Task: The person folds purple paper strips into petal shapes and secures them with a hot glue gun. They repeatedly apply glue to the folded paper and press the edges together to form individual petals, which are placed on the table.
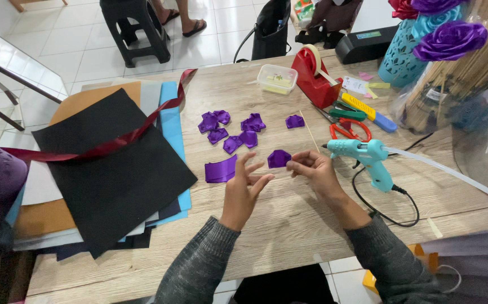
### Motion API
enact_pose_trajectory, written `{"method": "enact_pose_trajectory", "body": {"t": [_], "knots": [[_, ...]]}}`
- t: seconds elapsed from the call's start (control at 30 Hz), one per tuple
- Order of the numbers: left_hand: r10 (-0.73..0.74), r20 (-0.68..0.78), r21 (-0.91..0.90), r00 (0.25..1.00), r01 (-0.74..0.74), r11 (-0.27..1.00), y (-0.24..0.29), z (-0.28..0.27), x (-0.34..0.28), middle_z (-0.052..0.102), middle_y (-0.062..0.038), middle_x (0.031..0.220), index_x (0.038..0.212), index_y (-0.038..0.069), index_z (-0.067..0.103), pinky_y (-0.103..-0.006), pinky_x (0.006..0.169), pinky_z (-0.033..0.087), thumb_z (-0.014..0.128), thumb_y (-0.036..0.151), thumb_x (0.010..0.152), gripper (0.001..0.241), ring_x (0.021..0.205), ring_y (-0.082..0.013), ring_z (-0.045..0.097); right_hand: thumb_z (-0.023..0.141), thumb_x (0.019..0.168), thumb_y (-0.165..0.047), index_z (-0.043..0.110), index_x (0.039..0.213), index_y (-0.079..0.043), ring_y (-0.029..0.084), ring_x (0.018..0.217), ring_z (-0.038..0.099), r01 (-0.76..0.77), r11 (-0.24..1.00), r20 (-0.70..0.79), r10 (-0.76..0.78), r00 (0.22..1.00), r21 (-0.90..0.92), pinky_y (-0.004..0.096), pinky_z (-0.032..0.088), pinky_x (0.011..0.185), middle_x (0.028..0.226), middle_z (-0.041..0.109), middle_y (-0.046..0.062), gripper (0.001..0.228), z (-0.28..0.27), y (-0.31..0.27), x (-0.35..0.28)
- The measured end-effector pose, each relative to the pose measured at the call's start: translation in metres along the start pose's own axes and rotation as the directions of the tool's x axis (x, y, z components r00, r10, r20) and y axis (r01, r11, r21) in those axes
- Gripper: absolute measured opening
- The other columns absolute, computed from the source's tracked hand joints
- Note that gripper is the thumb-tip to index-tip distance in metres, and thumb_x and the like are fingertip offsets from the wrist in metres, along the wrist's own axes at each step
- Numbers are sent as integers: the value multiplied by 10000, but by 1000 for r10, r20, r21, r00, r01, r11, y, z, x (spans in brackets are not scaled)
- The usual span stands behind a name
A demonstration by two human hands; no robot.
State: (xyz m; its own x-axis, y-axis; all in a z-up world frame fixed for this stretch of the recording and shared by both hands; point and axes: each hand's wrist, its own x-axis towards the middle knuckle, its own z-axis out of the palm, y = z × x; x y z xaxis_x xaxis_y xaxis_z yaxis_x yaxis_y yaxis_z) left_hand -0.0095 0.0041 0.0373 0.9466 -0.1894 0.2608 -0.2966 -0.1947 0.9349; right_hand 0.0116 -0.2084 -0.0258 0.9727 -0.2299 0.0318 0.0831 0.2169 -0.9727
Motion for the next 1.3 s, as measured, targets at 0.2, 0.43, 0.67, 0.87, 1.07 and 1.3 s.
{"method": "enact_pose_trajectory", "body": {"t": [0.2,0.43,0.67,0.87,1.07,1.3], "knots": [[137,-42,875,990,-29,482,-56,-40,11,559,23,1211,1097,299,587,-446,972,356,630,244,766,338,1160,-236,479,842,762,-54,654,1034,67,257,796,730,3,1000,-24,-3,1000,-10,329,622,677,928,715,242,353,40,-21,39],[106,-60,904,993,9,428,-84,-44,9,560,-11,1165,1218,258,577,-445,970,293,605,259,823,396,1080,-218,490,781,827,-43,577,1270,48,298,1054,656,85,990,129,-70,989,-114,419,611,791,1253,600,276,497,45,10,69],[143,-133,837,981,34,547,-77,-53,13,586,83,882,1081,324,652,-452,982,223,655,318,861,220,1033,-141,491,747,842,-107,685,1108,3,181,811,678,23,905,173,56,983,-425,288,597,651,965,719,160,295,18,-51,5],[133,-252,556,958,31,831,-7,-59,9,635,47,850,1009,278,649,-394,879,393,638,265,932,79,935,-168,595,736,827,-244,732,1064,-57,198,760,681,-109,638,100,282,954,-762,343,571,672,879,756,147,302,-19,-121,-68],[-26,-71,77,997,32,997,2,4,-3,679,-52,896,962,146,689,-288,627,530,591,99,912,119,712,-164,625,595,800,-613,727,846,-146,271,814,698,-348,38,-314,348,883,-937,391,492,719,780,744,77,487,-75,-159,-100],[166,81,578,983,-182,796,-35,56,-11,582,-32,730,912,198,702,-343,505,524,572,433,950,271,635,-268,663,802,712,-525,633,1112,4,407,1054,584,-167,242,-186,-57,981,-956,502,441,958,1082,635,205,685,-105,-133,-62]]}}
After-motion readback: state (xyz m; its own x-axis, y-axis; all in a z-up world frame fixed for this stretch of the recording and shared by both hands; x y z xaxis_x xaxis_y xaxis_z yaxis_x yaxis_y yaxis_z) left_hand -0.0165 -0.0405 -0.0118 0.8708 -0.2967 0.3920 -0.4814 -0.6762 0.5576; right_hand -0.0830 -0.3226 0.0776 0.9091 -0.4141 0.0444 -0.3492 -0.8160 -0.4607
